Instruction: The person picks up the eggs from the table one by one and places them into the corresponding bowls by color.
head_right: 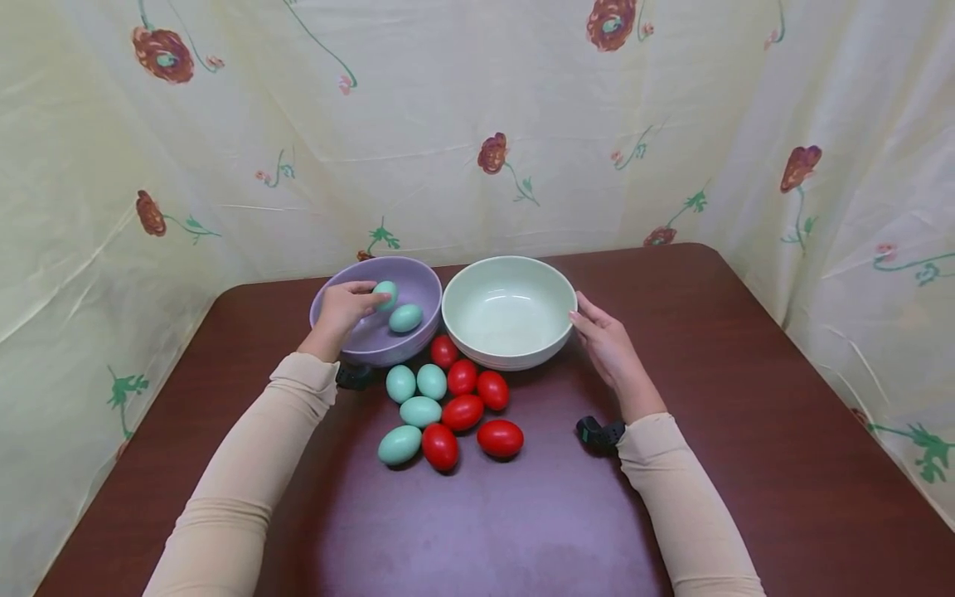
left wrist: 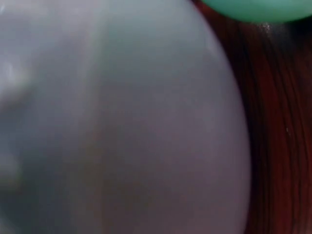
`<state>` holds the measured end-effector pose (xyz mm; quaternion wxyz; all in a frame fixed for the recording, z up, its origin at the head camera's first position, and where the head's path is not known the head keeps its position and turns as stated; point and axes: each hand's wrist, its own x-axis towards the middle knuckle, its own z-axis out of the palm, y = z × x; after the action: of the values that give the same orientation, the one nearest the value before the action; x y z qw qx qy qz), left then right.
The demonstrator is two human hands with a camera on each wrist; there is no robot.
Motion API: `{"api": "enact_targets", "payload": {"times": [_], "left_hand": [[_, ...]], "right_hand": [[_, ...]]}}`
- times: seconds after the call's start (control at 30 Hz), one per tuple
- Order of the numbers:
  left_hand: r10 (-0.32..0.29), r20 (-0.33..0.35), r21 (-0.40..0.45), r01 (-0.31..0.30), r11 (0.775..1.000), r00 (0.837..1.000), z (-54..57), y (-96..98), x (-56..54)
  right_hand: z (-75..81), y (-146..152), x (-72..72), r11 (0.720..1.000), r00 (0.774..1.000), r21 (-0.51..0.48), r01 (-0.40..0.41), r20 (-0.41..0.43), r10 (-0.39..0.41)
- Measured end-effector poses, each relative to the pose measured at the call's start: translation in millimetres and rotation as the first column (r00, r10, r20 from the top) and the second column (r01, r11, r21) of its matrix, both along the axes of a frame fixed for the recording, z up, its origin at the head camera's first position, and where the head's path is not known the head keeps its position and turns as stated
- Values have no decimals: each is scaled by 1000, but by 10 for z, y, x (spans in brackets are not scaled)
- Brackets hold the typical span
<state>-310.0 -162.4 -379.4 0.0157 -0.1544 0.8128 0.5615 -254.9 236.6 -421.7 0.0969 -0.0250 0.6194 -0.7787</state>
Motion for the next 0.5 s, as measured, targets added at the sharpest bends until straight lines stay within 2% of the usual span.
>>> {"api": "enact_targets", "payload": {"times": [0.37,0.5], "left_hand": [[-28,42,-99,32,995,999,-50,-5,-48],[-58,36,-148,63,987,998,-50,-15,-63]], "right_hand": [[-14,-6,1,1000,1000,2,5,1,-5],[-11,-17,-10,1000,1000,-4,5,-5,-5]]}}
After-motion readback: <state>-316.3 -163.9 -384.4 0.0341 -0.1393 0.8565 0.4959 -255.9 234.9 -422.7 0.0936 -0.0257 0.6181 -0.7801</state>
